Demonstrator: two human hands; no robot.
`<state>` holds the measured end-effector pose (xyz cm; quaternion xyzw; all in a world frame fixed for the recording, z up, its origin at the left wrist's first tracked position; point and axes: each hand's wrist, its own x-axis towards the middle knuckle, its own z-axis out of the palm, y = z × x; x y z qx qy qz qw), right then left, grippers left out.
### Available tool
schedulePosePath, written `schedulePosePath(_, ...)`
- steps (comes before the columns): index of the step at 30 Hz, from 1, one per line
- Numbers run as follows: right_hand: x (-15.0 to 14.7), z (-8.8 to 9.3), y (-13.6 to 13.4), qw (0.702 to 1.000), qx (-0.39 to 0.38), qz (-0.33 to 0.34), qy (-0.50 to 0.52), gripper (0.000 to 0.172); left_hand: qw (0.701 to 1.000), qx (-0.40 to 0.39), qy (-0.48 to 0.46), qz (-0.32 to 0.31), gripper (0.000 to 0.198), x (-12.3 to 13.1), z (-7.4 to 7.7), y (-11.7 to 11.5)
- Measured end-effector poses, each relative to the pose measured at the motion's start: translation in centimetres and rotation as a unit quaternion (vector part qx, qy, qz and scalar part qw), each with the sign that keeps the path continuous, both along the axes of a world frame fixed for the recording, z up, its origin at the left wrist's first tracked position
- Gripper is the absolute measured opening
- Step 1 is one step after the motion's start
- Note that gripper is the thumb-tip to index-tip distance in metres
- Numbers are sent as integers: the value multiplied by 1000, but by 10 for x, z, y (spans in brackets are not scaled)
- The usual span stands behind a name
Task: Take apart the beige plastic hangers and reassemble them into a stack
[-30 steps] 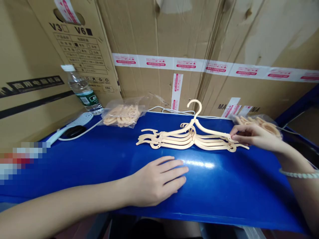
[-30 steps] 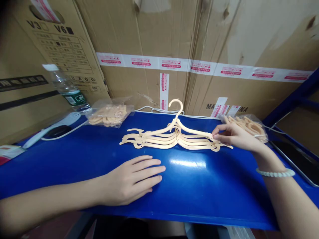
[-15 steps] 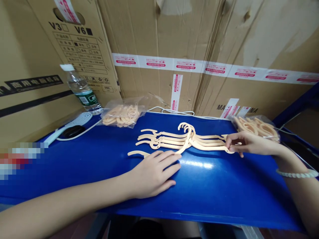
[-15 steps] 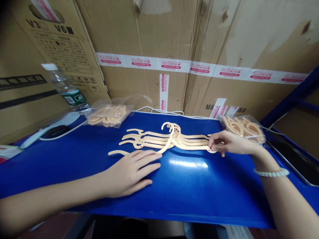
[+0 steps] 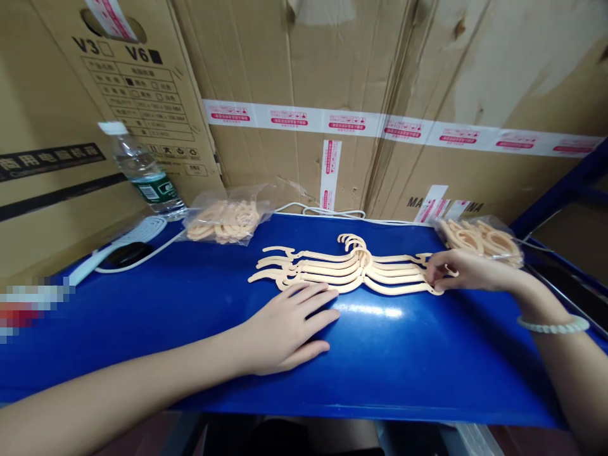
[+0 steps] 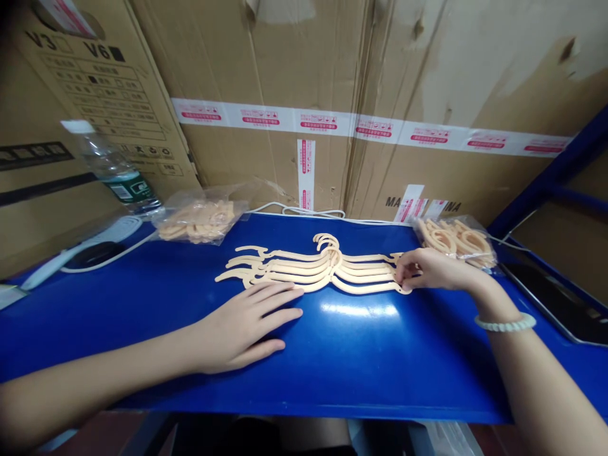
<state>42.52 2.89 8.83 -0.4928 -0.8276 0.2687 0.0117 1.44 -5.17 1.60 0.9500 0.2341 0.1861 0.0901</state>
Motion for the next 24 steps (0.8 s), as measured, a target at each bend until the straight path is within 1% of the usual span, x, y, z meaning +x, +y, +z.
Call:
schedulePosePath(5,-2,-5,2,1000,26,-9,-7,28,998,-48,-44,3,46,-2,-2,6)
schedulePosePath(8,-4,-10,4,998,58,-23,6,31,996,-71,-43,9,47,-6,-1,14)
schedulePosePath(11,-11,-18,8,993,109,-41,37,30,994,-98,-35,19,48,-11,1,27)
schedulePosePath(15,-19,-32,13,978,187,-53,69,27,985,-149,-79,33,45,-18,0,45)
schedulePosePath(18,-19,-40,17,971,217,-57,79,27,977,-176,-108,43,46,-22,-4,52)
schedulePosePath(20,-20,-43,18,968,231,-53,76,24,978,-171,-106,47,47,-24,-7,53)
schedulePosePath(22,-25,-41,15,962,260,-47,73,22,985,-140,-83,49,48,-24,-9,52)
schedulePosePath(23,-31,-38,11,953,290,-47,79,21,990,-119,-66,49,48,-24,-9,51)
schedulePosePath(24,-38,-34,6,937,333,-48,92,19,993,-95,-48,49,48,-23,-9,50)
